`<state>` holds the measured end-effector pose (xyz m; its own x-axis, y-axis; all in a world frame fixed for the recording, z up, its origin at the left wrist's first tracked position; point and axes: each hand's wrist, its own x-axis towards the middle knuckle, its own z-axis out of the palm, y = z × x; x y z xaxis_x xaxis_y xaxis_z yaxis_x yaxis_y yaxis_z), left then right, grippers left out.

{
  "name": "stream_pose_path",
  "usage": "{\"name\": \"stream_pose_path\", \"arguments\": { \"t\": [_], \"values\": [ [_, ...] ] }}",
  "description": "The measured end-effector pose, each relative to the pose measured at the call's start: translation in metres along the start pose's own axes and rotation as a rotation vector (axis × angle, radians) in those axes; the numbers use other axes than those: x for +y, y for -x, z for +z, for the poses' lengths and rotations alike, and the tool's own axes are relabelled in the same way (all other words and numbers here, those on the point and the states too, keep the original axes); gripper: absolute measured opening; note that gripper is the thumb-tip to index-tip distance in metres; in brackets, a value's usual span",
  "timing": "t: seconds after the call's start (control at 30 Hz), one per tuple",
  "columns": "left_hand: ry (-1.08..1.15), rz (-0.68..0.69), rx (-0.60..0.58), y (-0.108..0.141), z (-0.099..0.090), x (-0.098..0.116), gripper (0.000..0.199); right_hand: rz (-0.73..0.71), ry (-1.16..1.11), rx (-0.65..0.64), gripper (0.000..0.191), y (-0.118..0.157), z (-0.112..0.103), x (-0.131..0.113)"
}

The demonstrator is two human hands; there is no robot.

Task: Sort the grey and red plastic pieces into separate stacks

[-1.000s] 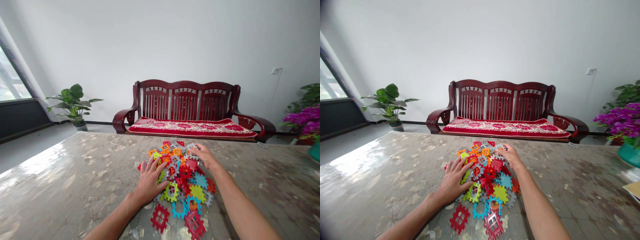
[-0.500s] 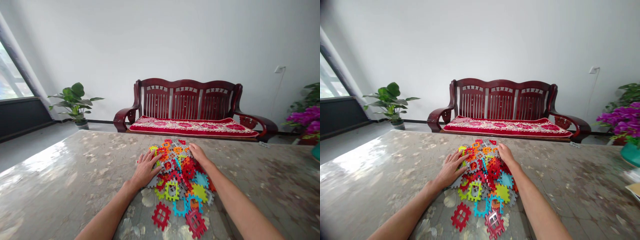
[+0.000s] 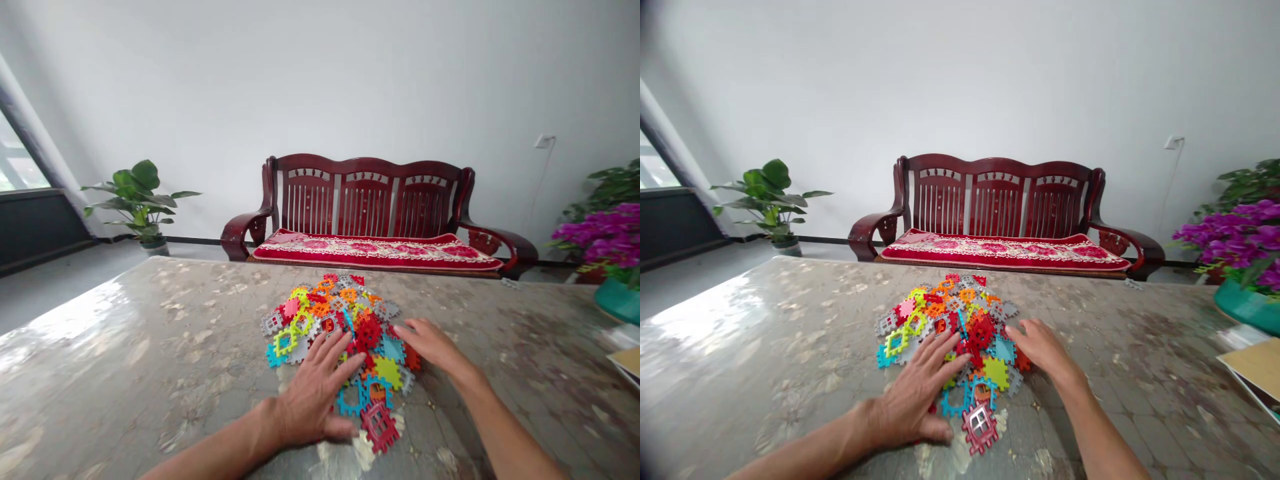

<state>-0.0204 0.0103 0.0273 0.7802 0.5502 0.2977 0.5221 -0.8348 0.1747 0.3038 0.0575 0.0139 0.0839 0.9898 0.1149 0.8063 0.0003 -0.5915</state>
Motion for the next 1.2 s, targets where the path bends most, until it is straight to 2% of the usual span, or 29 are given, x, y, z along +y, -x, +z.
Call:
{"name": "stream_pose_path", "arguments": {
  "t": [0.1, 0.27, 0.37, 0.5, 0.6, 0.8, 1.0, 1.2],
  "values": [
    [0.023, -0.013, -0.05, -0.003, 0.009, 0.013, 0.106, -0.046, 0.178, -0.035, 0.043, 0.017, 0.004, -0.015],
    [0.014, -0.104, -0.049, -0.012, 0.018, 0.014, 0.103, -0.046, 0.282, -0.02, 0.034, 0.027, 0.008, -0.029],
    [0.007, -0.165, -0.066, -0.018, 0.018, 0.017, 0.098, -0.033, 0.205, -0.027, 0.028, 0.027, 0.009, -0.029],
    [-0.002, -0.251, -0.101, -0.025, 0.017, 0.026, 0.09, 0.01, -0.04, -0.137, 0.032, 0.027, 0.013, -0.026],
    [-0.009, -0.285, -0.097, -0.031, 0.019, 0.031, 0.083, 0.046, -0.131, -0.197, 0.034, 0.028, 0.019, -0.026],
    [-0.08, -0.195, -0.046, -0.037, 0.03, 0.028, 0.075, 0.073, -0.171, -0.178, 0.027, 0.029, 0.029, -0.032],
    [-0.085, -0.101, -0.049, -0.041, 0.024, 0.026, 0.056, 0.079, -0.342, -0.139, 0.02, 0.027, 0.036, -0.041],
    [0.054, -0.003, -0.012, -0.044, 0.016, 0.023, 0.041, 0.033, -0.609, -0.123, 0.041, 0.029, 0.036, -0.058]
  ]
}}
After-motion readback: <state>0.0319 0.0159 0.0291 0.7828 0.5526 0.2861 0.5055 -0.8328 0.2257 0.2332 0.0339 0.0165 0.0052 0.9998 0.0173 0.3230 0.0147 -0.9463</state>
